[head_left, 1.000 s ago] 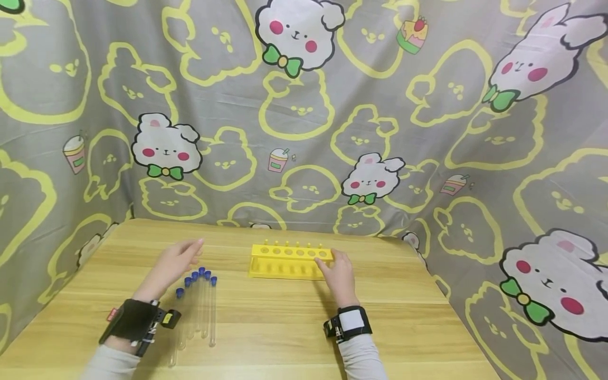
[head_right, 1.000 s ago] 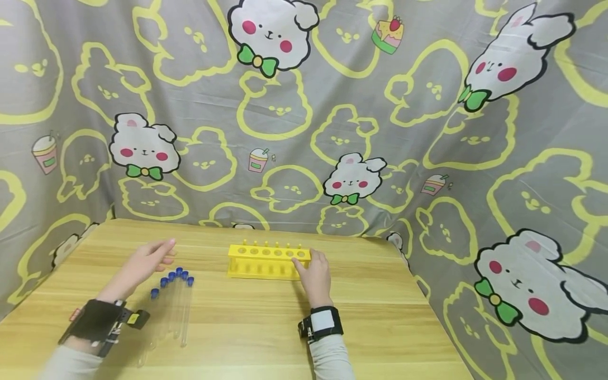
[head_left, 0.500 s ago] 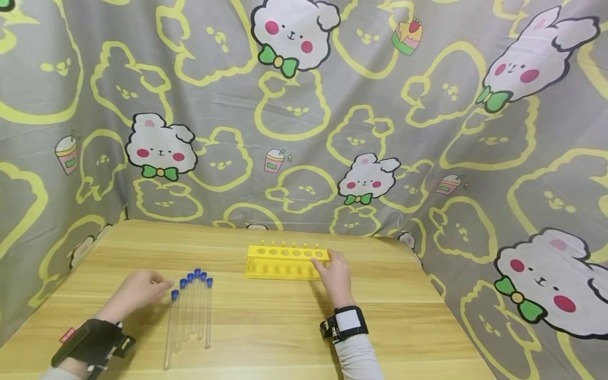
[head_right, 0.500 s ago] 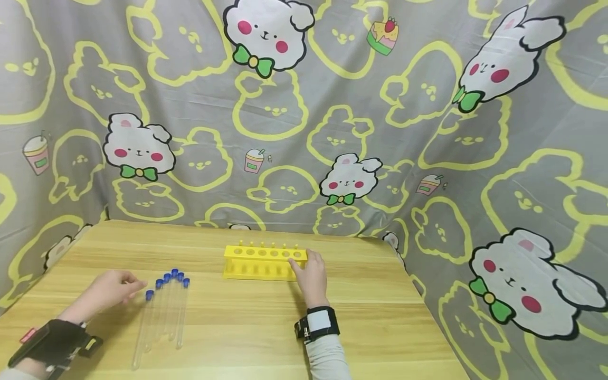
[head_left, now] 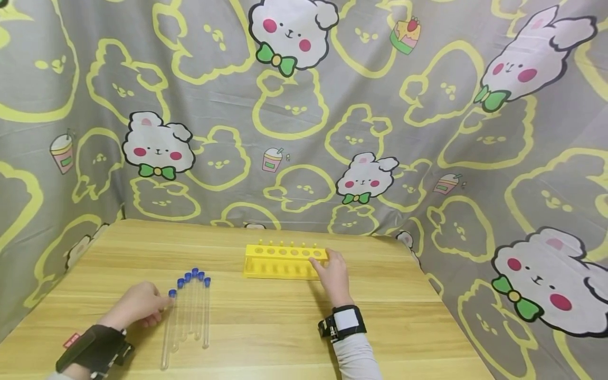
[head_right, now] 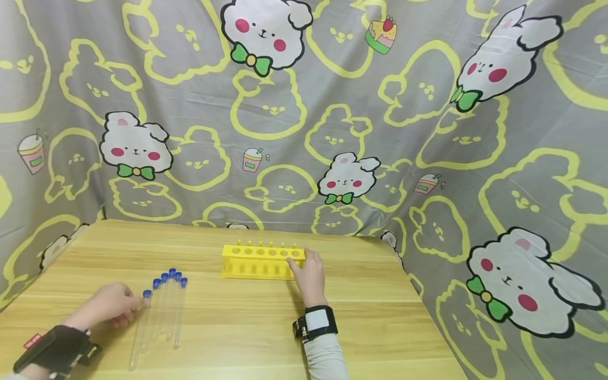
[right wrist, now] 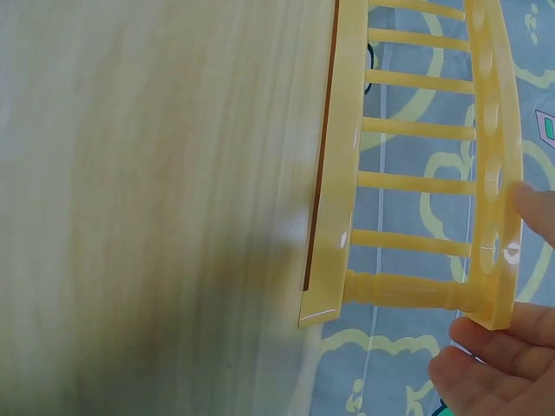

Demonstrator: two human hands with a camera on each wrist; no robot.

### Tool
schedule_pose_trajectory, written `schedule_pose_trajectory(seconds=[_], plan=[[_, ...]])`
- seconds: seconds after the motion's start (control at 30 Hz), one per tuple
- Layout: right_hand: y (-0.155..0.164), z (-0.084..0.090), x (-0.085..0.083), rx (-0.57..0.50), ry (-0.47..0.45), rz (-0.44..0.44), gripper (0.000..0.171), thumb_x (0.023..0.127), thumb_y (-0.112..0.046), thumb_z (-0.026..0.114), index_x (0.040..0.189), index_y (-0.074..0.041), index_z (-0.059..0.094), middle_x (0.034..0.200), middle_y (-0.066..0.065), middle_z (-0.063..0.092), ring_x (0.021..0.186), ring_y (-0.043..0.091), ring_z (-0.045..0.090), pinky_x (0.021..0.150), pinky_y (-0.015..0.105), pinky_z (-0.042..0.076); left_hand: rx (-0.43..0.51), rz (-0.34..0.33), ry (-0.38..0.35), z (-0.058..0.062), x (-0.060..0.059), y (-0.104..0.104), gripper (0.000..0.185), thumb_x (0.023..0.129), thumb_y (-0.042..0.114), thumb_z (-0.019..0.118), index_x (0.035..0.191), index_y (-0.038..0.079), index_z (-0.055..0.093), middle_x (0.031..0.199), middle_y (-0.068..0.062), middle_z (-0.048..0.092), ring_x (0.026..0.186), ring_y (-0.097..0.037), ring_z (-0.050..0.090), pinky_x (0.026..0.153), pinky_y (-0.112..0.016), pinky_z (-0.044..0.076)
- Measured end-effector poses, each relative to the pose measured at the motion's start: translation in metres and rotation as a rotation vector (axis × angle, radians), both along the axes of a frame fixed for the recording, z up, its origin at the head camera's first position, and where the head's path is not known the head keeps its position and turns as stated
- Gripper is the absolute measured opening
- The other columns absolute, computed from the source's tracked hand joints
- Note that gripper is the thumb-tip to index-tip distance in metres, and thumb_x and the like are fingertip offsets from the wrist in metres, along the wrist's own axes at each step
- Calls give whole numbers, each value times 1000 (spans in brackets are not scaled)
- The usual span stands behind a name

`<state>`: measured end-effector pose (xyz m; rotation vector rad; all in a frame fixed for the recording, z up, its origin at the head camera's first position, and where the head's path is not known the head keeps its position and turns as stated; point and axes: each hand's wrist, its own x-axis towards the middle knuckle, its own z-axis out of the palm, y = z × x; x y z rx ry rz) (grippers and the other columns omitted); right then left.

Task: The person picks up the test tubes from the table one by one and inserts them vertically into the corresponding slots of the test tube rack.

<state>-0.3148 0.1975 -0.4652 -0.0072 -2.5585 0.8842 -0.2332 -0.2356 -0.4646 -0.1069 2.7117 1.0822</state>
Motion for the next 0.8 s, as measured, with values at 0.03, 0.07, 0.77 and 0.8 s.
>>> schedule_pose_trajectory(seconds=[0.03, 0.07, 0.77, 0.8], plan=[[0, 0, 0, -1, 1, 1, 65, 84, -38, 73, 127, 7, 56, 126, 27, 59, 120, 42, 56, 103, 51, 45, -1, 0, 1, 0, 0, 1, 25, 85, 21, 67, 75, -1, 61, 61, -8, 62, 50, -16, 59, 49, -29, 52], [0, 0, 0, -1, -2, 2, 65, 84, -38, 73, 128, 7, 56, 126, 27, 59, 119, 42, 56, 103, 51, 45, 0, 4, -3, -1, 0, 1, 25, 85, 21, 68, 75, -1, 60, 61, -8, 62, 50, -16, 59, 48, -29, 52], [0, 1, 0, -12, -24, -3, 65, 86, -39, 71, 129, 6, 55, 129, 26, 58, 122, 41, 55, 104, 50, 45, 27, 36, -1, -7, -1, 5, 27, 83, 21, 67, 65, 4, 58, 57, -5, 62, 47, -15, 58, 46, -27, 50], [0, 1, 0, -12, -23, -3, 65, 86, -38, 71, 129, 6, 55, 129, 26, 58, 122, 41, 55, 104, 50, 45, 29, 37, 0, -8, -1, 5, 27, 84, 21, 66, 64, 4, 58, 56, -5, 62, 47, -15, 58, 46, -27, 50]])
